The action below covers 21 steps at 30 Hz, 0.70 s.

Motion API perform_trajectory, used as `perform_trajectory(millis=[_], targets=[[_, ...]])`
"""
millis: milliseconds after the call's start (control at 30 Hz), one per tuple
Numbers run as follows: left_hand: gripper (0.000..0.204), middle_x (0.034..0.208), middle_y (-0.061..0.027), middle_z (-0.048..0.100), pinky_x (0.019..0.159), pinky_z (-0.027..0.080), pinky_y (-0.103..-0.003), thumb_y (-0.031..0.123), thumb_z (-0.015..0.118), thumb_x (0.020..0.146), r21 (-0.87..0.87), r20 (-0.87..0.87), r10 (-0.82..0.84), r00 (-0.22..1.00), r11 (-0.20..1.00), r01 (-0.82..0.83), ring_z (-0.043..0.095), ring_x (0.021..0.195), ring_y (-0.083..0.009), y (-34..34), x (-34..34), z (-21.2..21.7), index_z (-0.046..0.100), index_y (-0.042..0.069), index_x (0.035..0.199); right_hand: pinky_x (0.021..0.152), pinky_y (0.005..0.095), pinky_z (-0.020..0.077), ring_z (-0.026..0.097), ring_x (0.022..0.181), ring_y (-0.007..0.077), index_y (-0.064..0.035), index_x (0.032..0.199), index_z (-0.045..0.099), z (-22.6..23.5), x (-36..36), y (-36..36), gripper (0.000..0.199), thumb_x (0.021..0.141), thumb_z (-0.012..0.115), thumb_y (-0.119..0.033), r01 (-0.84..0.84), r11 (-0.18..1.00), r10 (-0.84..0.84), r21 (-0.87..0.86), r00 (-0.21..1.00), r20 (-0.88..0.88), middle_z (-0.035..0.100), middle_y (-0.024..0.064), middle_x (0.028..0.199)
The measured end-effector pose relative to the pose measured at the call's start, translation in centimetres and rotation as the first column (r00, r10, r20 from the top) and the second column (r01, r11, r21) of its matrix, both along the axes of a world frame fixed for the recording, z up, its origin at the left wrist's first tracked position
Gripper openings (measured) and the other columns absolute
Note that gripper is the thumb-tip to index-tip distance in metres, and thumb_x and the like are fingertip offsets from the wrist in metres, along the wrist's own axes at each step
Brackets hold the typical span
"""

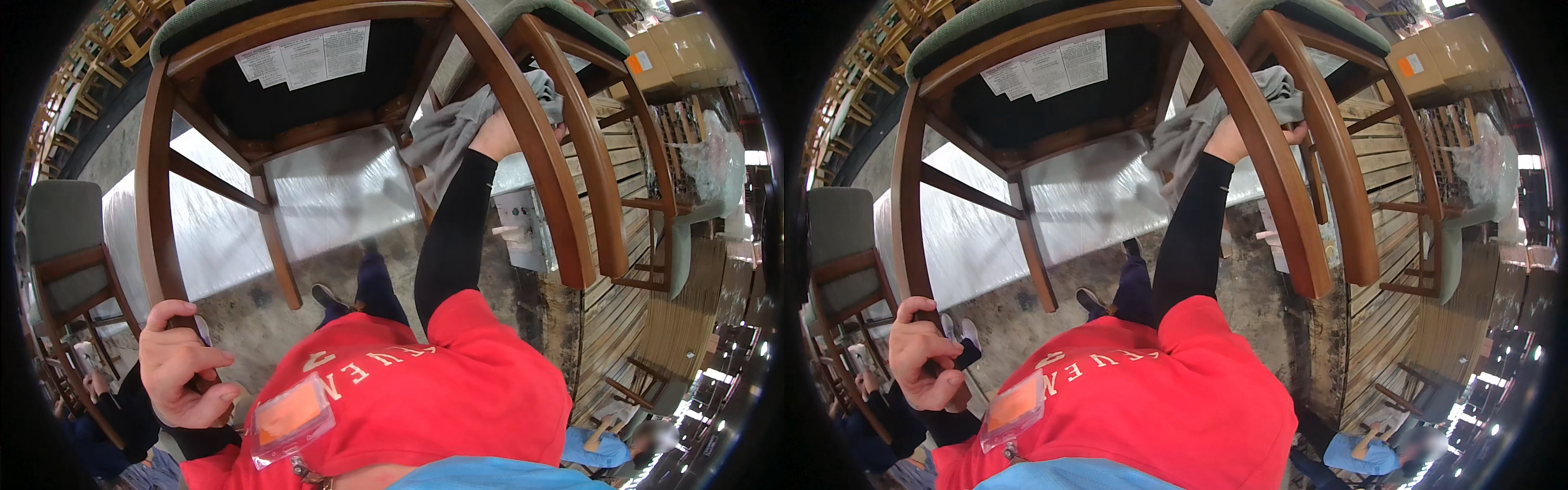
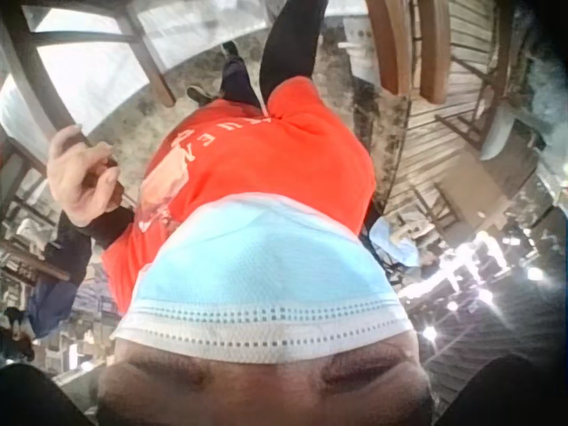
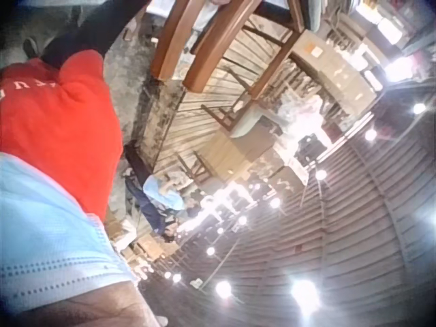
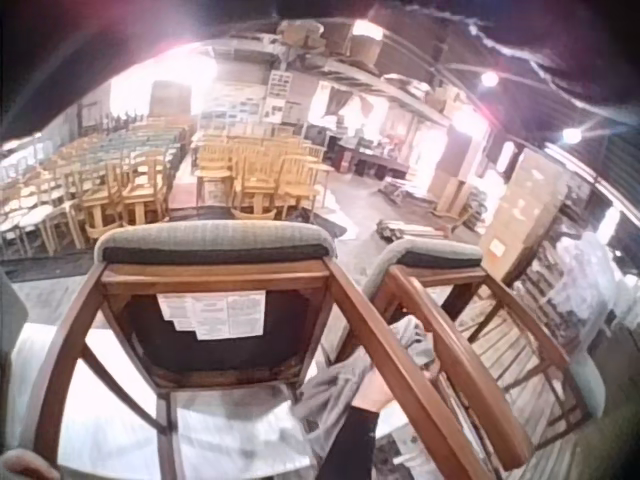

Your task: The person wipes the underside and legs of a wooden chair with a gray cloth. They repeatedly lift the chair, wipe its frame, and set it back down, continuing the same wiping motion across multiple cycles.

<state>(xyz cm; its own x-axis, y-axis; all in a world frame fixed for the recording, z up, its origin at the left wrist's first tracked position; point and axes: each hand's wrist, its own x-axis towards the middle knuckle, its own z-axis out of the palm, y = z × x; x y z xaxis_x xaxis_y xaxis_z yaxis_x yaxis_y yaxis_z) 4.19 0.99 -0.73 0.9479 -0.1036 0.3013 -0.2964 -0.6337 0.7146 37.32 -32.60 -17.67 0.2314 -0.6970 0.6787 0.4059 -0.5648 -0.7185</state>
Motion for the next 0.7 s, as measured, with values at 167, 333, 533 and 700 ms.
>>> perform_trajectory(millis=[167,333,533,700], targets=[[0.041,0.043,0.0066,0.038,0.087,0.046,-0.042,0.048,0.075,0.074,-0.039,0.011,0.015,1.0,0.999,-0.015,0.041,0.04,-0.0128,0.1,0.2,-0.4,0.066,0.009,0.067,0.11,0.0379,0.0365,0.049,0.129,0.0286,0.006,0.129,0.05,-0.4,-2.5,3.0,0.052,0.083,0.071,-0.004,-0.769,0.491,0.708,0.41,0.626,0.326,0.053,0.02,0.137],[0.037,0.043,0.0065,0.039,0.088,0.046,-0.041,0.044,0.074,0.075,0.018,-0.012,0.029,0.999,0.999,-0.029,0.043,0.041,-0.0123,-0.3,-0.2,0.3,0.067,0.009,0.067,0.117,0.0362,0.026,0.032,0.142,0.0222,-0.0025,0.152,0.033,-2.1,-5.6,-0.9,0.07,0.087,0.055,0.011,-0.944,0.212,0.975,0.253,0.221,0.006,0.031,0.015,0.156],[0.027,0.045,0.0058,0.041,0.091,0.044,-0.043,0.035,0.073,0.072,0.058,-0.02,0.015,1.0,0.998,-0.014,0.045,0.047,-0.0122,-0.4,0.2,0.4,0.067,0.008,0.071,0.083,0.0324,0.0525,0.064,0.097,0.0174,-0.0011,0.121,0.054,-4.6,-1.0,-1.8,0.055,0.075,0.086,-0.007,-0.776,0.629,0.742,-0.042,0.615,-0.268,0.065,0.0067,0.112],[0.022,0.047,0.0043,0.044,0.092,0.044,-0.044,0.029,0.072,0.071,0.092,-0.017,0.014,1.0,0.996,-0.013,0.046,0.051,-0.0128,-0.7,-0.1,1.3,0.067,0.007,0.072,0.086,0.0323,0.0515,0.064,0.098,0.0152,0.0002,0.117,0.061,-8.3,2.1,2.3,0.06,0.072,0.092,-0.023,-0.727,0.668,0.739,0.162,0.62,-0.264,0.068,0.0088,0.104]])
